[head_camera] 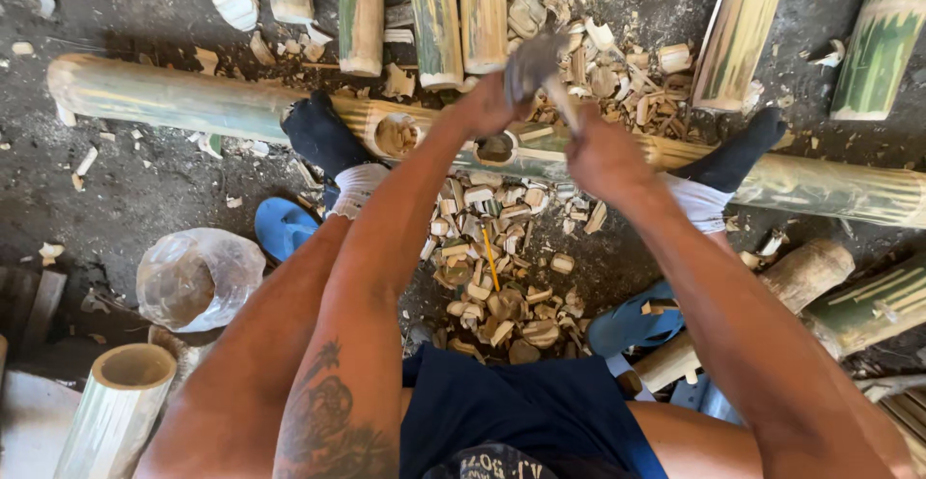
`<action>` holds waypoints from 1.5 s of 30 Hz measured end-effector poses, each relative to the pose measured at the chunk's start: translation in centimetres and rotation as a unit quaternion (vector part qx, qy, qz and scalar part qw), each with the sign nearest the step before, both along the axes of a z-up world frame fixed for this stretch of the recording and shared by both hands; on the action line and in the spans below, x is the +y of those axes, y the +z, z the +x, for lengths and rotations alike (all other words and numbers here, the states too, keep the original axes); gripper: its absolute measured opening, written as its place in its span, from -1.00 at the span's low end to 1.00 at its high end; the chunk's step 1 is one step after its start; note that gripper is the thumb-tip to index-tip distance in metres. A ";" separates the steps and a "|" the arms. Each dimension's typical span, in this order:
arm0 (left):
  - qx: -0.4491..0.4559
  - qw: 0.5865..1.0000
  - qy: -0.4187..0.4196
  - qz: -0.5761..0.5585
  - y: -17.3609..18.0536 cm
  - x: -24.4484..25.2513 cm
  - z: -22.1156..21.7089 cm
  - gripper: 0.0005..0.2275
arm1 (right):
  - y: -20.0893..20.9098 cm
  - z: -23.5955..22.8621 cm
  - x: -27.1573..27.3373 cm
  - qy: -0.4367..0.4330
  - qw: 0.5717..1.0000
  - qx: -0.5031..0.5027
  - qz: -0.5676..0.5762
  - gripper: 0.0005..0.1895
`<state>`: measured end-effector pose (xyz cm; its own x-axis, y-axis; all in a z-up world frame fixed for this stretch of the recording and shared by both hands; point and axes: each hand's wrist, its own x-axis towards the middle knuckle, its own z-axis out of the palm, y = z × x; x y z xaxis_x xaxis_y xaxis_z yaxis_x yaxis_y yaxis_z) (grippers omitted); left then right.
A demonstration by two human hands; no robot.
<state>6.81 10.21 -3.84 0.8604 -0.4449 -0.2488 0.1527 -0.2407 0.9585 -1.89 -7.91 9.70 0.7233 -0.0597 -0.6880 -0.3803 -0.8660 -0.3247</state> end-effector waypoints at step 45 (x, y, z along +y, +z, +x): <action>-0.059 0.997 0.042 -0.037 4.1 0.2 -0.2 -0.65 | 8.1 0.2 -2.4 0.027 0.976 -0.191 0.097 -0.68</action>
<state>6.64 10.42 0.21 0.9169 -0.3828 -0.1132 0.0551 -0.1595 0.9857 -1.73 -10.31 17.79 0.9279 0.0894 -0.3620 -0.1556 -0.7894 -0.5938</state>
